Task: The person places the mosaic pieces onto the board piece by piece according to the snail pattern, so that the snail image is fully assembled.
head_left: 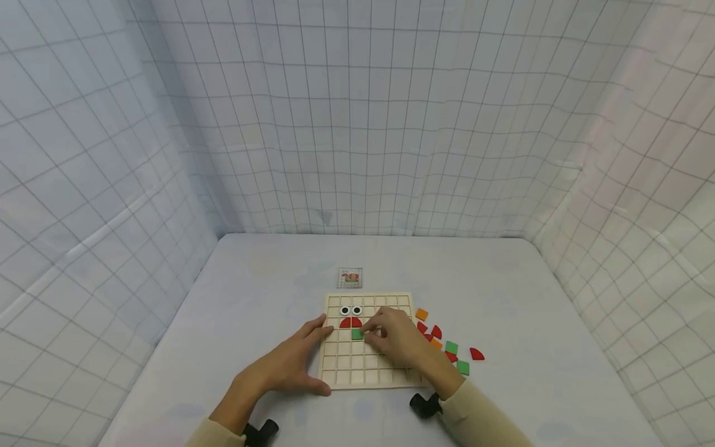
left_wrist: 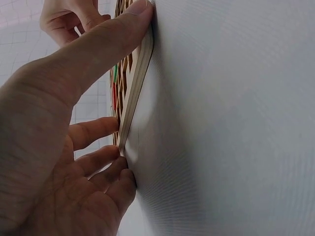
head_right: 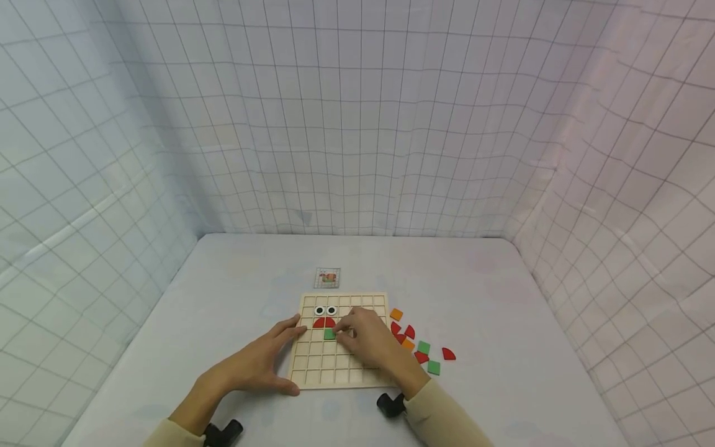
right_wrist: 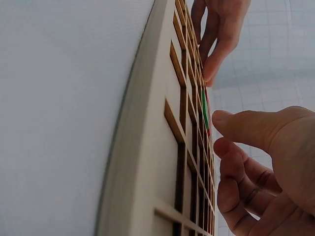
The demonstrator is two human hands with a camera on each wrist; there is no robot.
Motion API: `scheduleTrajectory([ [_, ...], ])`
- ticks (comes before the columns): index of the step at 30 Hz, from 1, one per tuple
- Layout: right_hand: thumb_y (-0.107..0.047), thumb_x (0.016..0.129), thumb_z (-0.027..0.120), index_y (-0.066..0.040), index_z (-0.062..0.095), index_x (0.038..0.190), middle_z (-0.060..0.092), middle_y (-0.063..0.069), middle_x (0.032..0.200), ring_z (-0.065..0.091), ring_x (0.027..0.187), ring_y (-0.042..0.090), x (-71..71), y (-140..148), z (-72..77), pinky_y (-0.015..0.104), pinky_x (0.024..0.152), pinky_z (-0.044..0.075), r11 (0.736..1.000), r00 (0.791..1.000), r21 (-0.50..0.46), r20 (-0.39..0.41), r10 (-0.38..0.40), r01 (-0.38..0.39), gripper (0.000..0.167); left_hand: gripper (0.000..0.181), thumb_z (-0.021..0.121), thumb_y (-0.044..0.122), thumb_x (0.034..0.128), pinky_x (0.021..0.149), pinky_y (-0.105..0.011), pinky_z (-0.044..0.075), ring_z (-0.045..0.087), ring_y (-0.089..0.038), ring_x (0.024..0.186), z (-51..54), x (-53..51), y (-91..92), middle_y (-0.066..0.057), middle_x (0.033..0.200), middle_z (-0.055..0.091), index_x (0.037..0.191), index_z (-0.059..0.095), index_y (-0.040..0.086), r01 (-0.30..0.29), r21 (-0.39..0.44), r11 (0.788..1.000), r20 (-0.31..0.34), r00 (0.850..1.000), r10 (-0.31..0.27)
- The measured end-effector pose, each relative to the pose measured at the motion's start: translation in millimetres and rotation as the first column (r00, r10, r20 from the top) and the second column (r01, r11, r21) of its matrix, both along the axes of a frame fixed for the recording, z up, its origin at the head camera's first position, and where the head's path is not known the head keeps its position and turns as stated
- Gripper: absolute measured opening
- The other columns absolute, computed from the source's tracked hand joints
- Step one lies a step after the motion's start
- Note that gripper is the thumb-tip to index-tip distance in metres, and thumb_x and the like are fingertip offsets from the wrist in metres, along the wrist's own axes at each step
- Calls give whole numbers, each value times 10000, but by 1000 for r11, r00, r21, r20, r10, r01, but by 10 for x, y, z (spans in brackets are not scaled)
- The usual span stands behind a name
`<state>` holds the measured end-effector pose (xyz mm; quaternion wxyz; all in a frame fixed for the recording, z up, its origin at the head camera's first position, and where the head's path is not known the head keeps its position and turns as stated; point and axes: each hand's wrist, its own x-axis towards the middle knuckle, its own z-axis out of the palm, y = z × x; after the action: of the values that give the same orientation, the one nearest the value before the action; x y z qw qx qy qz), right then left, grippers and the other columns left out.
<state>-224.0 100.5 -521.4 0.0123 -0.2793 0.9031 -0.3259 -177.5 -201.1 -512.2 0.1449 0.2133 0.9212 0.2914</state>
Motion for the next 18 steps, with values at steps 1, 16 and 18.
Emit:
scheduleTrajectory([
  [1,-173,1074,852,-160,920,1191,789,-36,1096,564,820,51,1,29,8,222,722,502,1000,1000,1,-9,-5,5,136,1258,1085,550,775,1333,-716,460,379,-502,1757,1,3,3,-175,1944,267,1772,469,95,-3,1,1000,0,1000,3],
  [16,-89,1025,887,-122,895,1208,789,3,1103,560,784,58,5,637,52,217,662,499,991,991,9,-9,-134,134,186,1260,1082,550,778,1343,-706,451,366,-488,1767,7,8,4,-177,1947,259,1772,465,81,-4,-6,1000,-6,1000,4],
  [18,-102,1025,893,-126,892,1217,788,-3,1103,574,816,81,8,700,47,224,688,502,989,990,24,-12,-144,144,194,1262,1081,554,778,1344,-704,452,368,-488,1767,1,9,4,-180,1947,259,1772,465,80,-3,-5,1000,-8,1000,3],
])
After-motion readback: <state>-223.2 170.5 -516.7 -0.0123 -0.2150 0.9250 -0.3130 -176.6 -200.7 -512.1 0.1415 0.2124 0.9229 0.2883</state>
